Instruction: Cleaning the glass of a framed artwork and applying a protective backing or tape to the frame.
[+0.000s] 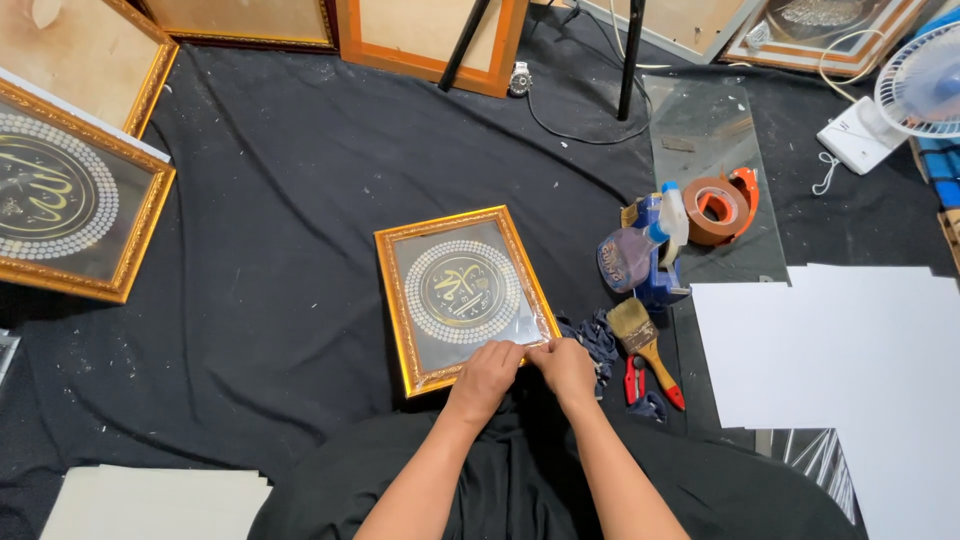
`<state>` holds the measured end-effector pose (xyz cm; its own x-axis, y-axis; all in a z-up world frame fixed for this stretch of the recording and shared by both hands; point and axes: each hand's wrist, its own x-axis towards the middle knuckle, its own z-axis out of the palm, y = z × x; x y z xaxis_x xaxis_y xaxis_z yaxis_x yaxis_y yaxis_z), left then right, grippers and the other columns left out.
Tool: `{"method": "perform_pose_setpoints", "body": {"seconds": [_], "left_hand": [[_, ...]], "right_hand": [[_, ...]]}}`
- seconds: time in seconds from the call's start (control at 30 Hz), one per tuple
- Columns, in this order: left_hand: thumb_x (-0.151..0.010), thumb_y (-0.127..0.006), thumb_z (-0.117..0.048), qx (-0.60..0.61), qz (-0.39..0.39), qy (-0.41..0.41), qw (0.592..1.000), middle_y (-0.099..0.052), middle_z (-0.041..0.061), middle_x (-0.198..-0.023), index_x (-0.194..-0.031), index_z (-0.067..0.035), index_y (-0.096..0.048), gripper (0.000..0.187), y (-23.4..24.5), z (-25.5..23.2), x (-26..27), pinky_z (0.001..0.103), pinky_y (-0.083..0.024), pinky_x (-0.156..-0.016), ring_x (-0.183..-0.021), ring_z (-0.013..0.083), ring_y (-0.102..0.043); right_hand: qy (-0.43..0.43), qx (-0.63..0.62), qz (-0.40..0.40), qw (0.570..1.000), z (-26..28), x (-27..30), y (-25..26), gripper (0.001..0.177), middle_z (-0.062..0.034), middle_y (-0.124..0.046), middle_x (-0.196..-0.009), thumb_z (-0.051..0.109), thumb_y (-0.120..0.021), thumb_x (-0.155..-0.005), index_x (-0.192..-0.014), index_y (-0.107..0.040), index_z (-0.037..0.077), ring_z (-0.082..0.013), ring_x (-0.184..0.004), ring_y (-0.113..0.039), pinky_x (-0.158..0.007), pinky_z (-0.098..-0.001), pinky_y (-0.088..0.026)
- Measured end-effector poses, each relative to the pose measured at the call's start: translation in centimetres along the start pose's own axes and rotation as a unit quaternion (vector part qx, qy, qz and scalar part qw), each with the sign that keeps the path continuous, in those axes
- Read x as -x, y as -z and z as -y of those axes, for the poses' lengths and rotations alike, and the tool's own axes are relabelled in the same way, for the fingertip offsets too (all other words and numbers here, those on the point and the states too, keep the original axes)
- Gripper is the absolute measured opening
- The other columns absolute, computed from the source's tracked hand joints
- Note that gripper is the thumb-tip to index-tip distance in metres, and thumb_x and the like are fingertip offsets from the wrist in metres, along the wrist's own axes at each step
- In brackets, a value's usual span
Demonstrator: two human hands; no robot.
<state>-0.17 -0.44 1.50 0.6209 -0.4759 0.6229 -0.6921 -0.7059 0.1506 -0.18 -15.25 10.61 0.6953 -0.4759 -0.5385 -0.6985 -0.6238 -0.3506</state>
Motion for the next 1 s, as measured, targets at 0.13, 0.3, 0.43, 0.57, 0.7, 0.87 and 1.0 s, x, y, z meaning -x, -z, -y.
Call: {"method": "perform_pose_setpoints", "body": {"seconds": [0.13,0.3,0.43,0.57,0.7,0.87,1.0], "left_hand": [[-0.095,-0.053,-0.009,0.001,-0.004,-0.004,1.000,-0.050,-0.001,-0.080,-0.091,-0.015,-0.056,0.007,1.5,-0.2,-1.0,0.028,-0.049,-0.065,-0.075,0.0190,-0.058],[-0.095,-0.054,-0.009,0.004,0.002,-0.002,1.000,-0.051,-0.001,-0.082,-0.092,-0.016,-0.056,0.007,1.4,-0.2,-0.9,0.029,-0.049,-0.063,-0.075,0.0189,-0.058],[-0.095,-0.057,-0.010,0.011,0.002,0.003,1.000,-0.052,0.000,-0.084,-0.092,-0.015,-0.057,0.005,1.5,-0.3,-1.0,0.029,-0.049,-0.064,-0.076,0.0195,-0.059],[-0.097,-0.057,-0.013,0.027,0.000,0.020,0.999,-0.052,-0.001,-0.086,-0.088,-0.018,-0.054,0.010,1.0,0.0,-0.9,0.028,-0.050,-0.065,-0.078,0.0187,-0.058],[-0.096,-0.058,-0.014,0.046,0.009,0.026,0.999,-0.054,0.000,-0.089,-0.086,-0.017,-0.054,0.010,-0.4,0.2,0.2,0.030,-0.050,-0.065,-0.079,0.0202,-0.059],[-0.096,-0.058,-0.013,0.021,0.033,0.013,0.999,-0.052,0.001,-0.087,-0.087,-0.017,-0.055,0.010,-1.8,0.3,1.3,0.029,-0.049,-0.064,-0.079,0.0201,-0.058],[-0.098,-0.058,-0.012,0.018,0.094,-0.010,0.995,-0.048,0.001,-0.088,-0.093,-0.015,-0.055,0.007,-3.6,1.0,2.1,0.029,-0.047,-0.065,-0.080,0.0210,-0.056]], "right_hand": [[-0.020,-0.001,0.007,1.000,-0.2,-0.2,0.0,0.038,-0.0188,-0.078,-0.105,0.048,-0.073,-0.078,-0.096,-0.085,0.017,-0.0404,-0.114,-0.070,-0.091,-0.0448,-0.058],[-0.020,0.021,0.025,0.999,0.2,-0.4,0.4,0.048,-0.0219,-0.077,-0.112,0.050,-0.074,-0.079,-0.105,-0.083,0.012,-0.0419,-0.118,-0.069,-0.095,-0.0474,-0.057],[-0.026,0.028,0.025,0.999,-0.4,-1.6,-0.1,0.051,-0.0214,-0.077,-0.114,0.052,-0.073,-0.077,-0.107,-0.082,0.012,-0.0411,-0.119,-0.068,-0.095,-0.0479,-0.057],[-0.026,-0.016,0.043,0.999,-2.8,-4.2,-1.6,0.053,-0.0187,-0.075,-0.121,0.053,-0.074,-0.075,-0.108,-0.083,0.013,-0.0375,-0.124,-0.065,-0.101,-0.0449,-0.054],[-0.018,-0.033,0.059,0.998,-4.3,-5.4,-2.5,0.050,-0.0178,-0.075,-0.124,0.050,-0.073,-0.076,-0.109,-0.083,0.013,-0.0370,-0.127,-0.064,-0.103,-0.0453,-0.053],[-0.001,-0.033,0.062,0.998,-3.8,-4.5,-3.0,0.045,-0.0166,-0.076,-0.121,0.050,-0.070,-0.078,-0.106,-0.084,0.018,-0.0370,-0.125,-0.065,-0.101,-0.0432,-0.055],[-0.015,-0.095,0.059,0.994,-5.7,-6.2,-5.9,0.042,-0.0116,-0.078,-0.115,0.053,-0.076,-0.073,-0.101,-0.085,0.022,-0.0342,-0.119,-0.067,-0.093,-0.0405,-0.057]]}}
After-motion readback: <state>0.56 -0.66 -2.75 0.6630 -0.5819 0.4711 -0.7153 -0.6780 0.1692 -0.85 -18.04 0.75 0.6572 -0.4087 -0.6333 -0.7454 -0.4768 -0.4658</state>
